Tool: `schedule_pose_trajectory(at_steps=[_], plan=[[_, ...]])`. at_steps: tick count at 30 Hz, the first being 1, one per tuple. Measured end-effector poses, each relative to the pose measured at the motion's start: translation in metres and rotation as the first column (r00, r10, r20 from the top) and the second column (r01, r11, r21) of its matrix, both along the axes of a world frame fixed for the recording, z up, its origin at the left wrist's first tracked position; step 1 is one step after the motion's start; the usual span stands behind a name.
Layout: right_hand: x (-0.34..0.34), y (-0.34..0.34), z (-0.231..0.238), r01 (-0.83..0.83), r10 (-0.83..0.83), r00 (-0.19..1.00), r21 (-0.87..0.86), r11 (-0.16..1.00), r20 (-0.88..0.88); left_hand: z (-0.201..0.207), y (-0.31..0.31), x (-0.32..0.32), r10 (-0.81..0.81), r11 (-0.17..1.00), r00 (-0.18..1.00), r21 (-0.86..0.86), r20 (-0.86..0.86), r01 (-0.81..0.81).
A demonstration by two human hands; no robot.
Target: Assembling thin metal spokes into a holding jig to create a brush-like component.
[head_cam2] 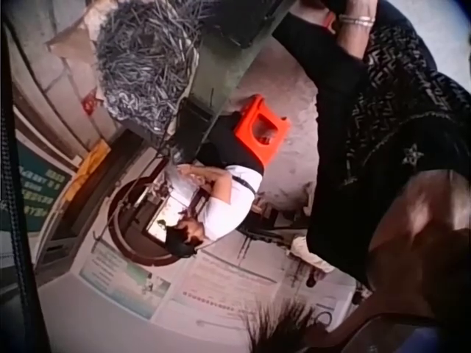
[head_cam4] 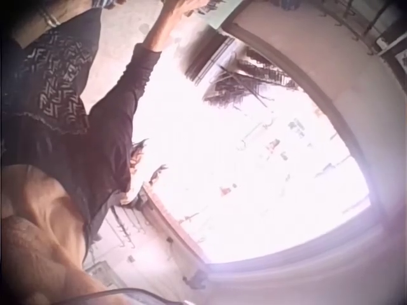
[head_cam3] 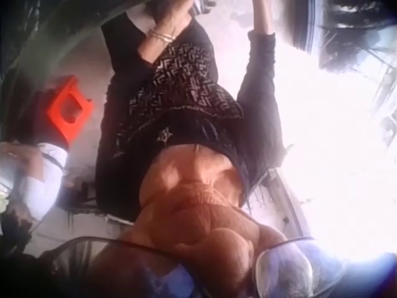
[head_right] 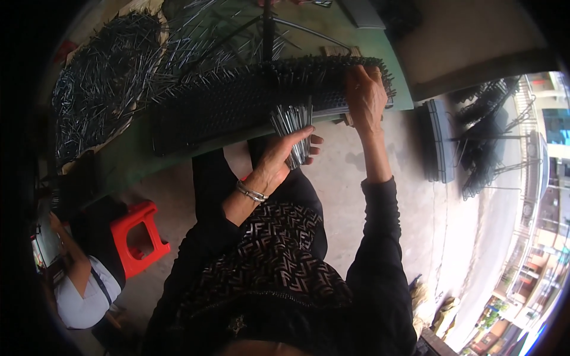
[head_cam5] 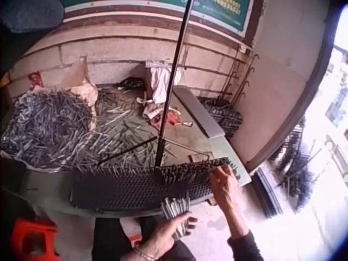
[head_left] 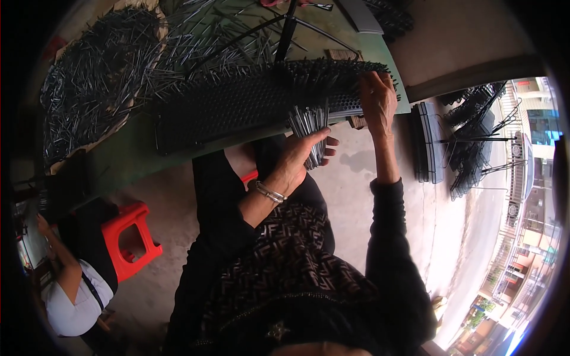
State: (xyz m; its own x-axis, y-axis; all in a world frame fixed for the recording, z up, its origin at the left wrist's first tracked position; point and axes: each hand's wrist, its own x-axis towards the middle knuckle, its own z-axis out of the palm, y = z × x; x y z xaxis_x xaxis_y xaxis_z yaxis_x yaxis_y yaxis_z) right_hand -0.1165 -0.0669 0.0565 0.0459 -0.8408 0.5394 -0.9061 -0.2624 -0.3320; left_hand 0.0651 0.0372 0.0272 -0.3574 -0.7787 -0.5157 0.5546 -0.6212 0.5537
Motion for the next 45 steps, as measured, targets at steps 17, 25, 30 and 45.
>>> schedule_pose_trajectory(at_steps=[17,25,30,45], plan=[[0.003,0.019,0.004,0.075,-0.068,0.996,0.128,0.989,-0.060,0.007,0.006,-0.002,0.020,1.000,0.999,0.003,0.039,-0.020],[0.001,0.054,0.018,-0.614,0.115,0.708,0.527,0.588,0.697,0.017,0.008,-0.001,-0.022,0.998,0.996,-0.061,0.086,0.027],[-0.002,0.053,0.023,-0.607,0.000,0.658,0.530,0.591,0.753,0.013,0.007,0.002,-0.072,0.995,0.990,-0.064,0.124,0.081],[0.004,0.024,0.020,-0.066,-0.013,0.807,0.112,0.991,0.590,0.004,-0.009,0.000,-0.003,1.000,1.000,-0.026,-0.028,0.002]])
